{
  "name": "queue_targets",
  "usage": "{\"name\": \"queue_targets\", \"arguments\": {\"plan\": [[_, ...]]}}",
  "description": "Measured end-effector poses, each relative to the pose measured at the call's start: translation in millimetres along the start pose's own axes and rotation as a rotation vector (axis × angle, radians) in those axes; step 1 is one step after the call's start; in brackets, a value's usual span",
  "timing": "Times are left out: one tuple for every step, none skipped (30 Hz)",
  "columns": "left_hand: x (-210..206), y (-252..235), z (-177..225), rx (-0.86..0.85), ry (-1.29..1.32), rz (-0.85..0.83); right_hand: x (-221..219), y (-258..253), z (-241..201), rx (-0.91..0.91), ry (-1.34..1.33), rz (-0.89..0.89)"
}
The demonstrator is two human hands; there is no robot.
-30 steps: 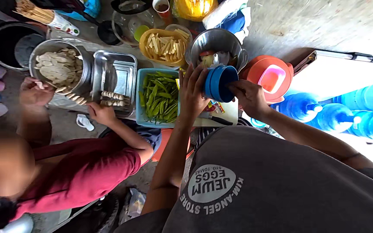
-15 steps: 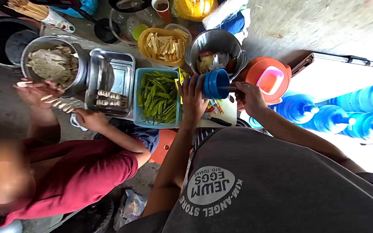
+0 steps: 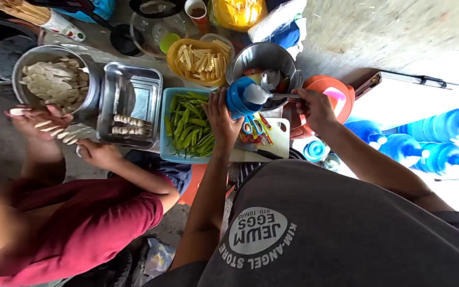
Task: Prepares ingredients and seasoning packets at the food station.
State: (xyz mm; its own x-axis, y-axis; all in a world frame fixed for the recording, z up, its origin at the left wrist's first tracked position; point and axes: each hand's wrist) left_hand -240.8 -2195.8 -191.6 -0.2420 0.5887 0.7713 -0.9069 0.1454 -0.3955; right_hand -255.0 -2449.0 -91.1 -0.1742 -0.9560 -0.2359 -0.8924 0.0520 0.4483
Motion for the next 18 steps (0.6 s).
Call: {"name": "queue_targets", "arguments": {"plan": [[-0.3, 0.3, -3.7, 0.017, 0.008, -0.004, 3.3, -2.7, -2.5, 0.011, 0.007, 0.008], [-0.2, 0.8, -7.5, 0.037, 0.013, -0.008, 6.9, -5.5, -5.5, 0.016, 0.013, 0.017], [0.1, 1.6, -11.3, 0.060, 0.020, -0.009, 11.0, -8.3, -8.7, 0.015, 0.026, 0.029], [0.9, 2.8, -14.5, 0.087, 0.025, -0.006, 15.8, -11.3, -11.7, 0.013, 0.037, 0.045], [2.5, 4.3, -17.2, 0.116, 0.033, -0.005, 21.4, -14.4, -14.1, 0.013, 0.046, 0.057], [4.3, 6.3, -19.2, 0.141, 0.045, -0.002, 27.3, -18.5, -15.4, 0.014, 0.045, 0.075], [5.8, 8.6, -20.8, 0.159, 0.056, 0.002, 32.7, -23.3, -16.0, 0.021, 0.048, 0.097], [7.3, 10.9, -21.6, 0.172, 0.069, 0.002, 37.3, -28.7, -15.8, 0.030, 0.058, 0.120], [8.6, 13.4, -21.5, 0.184, 0.083, -0.001, 40.7, -34.5, -14.1, 0.049, 0.084, 0.147], [9.7, 15.7, -20.3, 0.194, 0.092, -0.003, 43.0, -39.9, -11.5, 0.079, 0.144, 0.167], [10.0, 17.5, -18.7, 0.202, 0.096, -0.005, 44.3, -45.0, -8.2, 0.119, 0.249, 0.181], [9.8, 18.8, -17.0, 0.201, 0.094, -0.001, 45.3, -49.3, -4.1, 0.171, 0.409, 0.181], [9.4, 20.2, -14.6, 0.204, 0.100, -0.001, 46.6, -51.5, 0.7, 0.241, 0.611, 0.154], [8.3, 21.8, -12.6, 0.210, 0.105, -0.004, 48.1, -51.7, 5.4, 0.333, 0.821, 0.098], [7.1, 23.0, -10.4, 0.216, 0.108, -0.006, 49.8, -51.7, 10.4, 0.443, 1.008, 0.025], [6.2, 23.8, -7.9, 0.220, 0.112, -0.006, 52.5, -53.4, 17.4, 0.581, 1.167, -0.042], [6.0, 24.0, -4.9, 0.224, 0.122, -0.010, 55.3, -56.1, 24.4, 0.720, 1.277, -0.096], [6.3, 23.9, -2.2, 0.224, 0.130, -0.014, 58.1, -58.0, 29.0, 0.834, 1.353, -0.139]]}}
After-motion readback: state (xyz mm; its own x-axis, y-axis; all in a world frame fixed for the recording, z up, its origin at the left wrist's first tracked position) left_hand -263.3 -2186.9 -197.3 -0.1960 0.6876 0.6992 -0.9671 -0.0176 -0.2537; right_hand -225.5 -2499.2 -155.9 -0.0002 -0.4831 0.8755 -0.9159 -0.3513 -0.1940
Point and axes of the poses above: each hand's wrist, its own y-axis away from the middle knuckle, its own x-axis out of the back of the hand, z = x × y, and after that the axes turned 8 degrees about -z, right-handed
